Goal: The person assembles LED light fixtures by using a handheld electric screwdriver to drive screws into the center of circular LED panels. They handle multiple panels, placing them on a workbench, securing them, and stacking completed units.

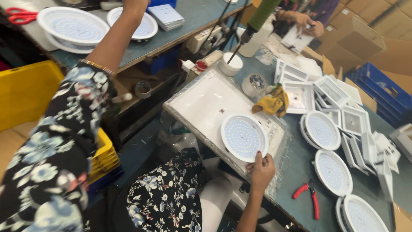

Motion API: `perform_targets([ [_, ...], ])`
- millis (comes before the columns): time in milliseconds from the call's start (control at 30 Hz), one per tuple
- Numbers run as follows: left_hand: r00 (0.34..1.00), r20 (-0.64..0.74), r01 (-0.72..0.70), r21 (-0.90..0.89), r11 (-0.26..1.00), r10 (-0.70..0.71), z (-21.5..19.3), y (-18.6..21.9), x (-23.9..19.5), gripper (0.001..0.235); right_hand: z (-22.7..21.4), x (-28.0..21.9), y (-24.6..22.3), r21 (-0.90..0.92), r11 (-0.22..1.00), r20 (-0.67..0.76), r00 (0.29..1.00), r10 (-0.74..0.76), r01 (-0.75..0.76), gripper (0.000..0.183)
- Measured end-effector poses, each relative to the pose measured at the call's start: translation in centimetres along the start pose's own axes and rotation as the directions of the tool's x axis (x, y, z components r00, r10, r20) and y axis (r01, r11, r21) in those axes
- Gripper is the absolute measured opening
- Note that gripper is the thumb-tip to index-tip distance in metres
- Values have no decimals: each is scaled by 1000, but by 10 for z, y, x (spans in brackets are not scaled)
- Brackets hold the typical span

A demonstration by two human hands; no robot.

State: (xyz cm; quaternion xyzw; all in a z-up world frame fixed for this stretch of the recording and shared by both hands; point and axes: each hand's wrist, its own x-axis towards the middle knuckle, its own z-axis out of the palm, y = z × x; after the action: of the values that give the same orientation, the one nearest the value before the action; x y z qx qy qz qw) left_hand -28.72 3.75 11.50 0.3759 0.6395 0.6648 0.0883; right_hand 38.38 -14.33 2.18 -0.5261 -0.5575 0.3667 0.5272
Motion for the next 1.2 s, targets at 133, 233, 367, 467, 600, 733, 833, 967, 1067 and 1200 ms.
perform_targets([
  [133,907,362,-197,-92,976,217,70,-44,-111,18,-4,0,6,24,1000,5,1000,-14,14,24],
  [233,889,457,-231,459,858,-5,132,-67,-208,57,-5,3,9,6,1000,15,1000,-5,5,24],
  [367,952,299,-168,686,708,-64,168,-48,-270,72,-6,3,9,2,1000,47,999,7,-7,24],
  [467,942,279,-81,729,680,-187,173,-14,-272,74,-8,3,6,58,998,57,998,11,-14,21],
  [600,928,294,-60,725,687,-230,163,13,-275,74,-3,0,-1,88,996,20,999,26,-27,20],
  [733,935,297,-87,723,685,-195,161,16,-279,72,-4,0,-4,83,996,19,1000,5,-7,20],
  [833,939,288,-84,722,686,-188,162,13,-279,72,-4,0,-5,81,997,16,1000,-4,3,20],
  [967,940,284,-78,719,690,-190,161,12,-279,69,-2,-2,-7,93,996,12,1000,8,-9,20],
  [1067,938,283,-72,725,685,-202,161,13,-279,69,-2,-5,-11,77,997,6,1000,14,-14,20],
  [1200,939,292,-94,728,679,-182,161,13,-279,69,-2,-6,-14,75,997,8,1000,19,-19,20],
])
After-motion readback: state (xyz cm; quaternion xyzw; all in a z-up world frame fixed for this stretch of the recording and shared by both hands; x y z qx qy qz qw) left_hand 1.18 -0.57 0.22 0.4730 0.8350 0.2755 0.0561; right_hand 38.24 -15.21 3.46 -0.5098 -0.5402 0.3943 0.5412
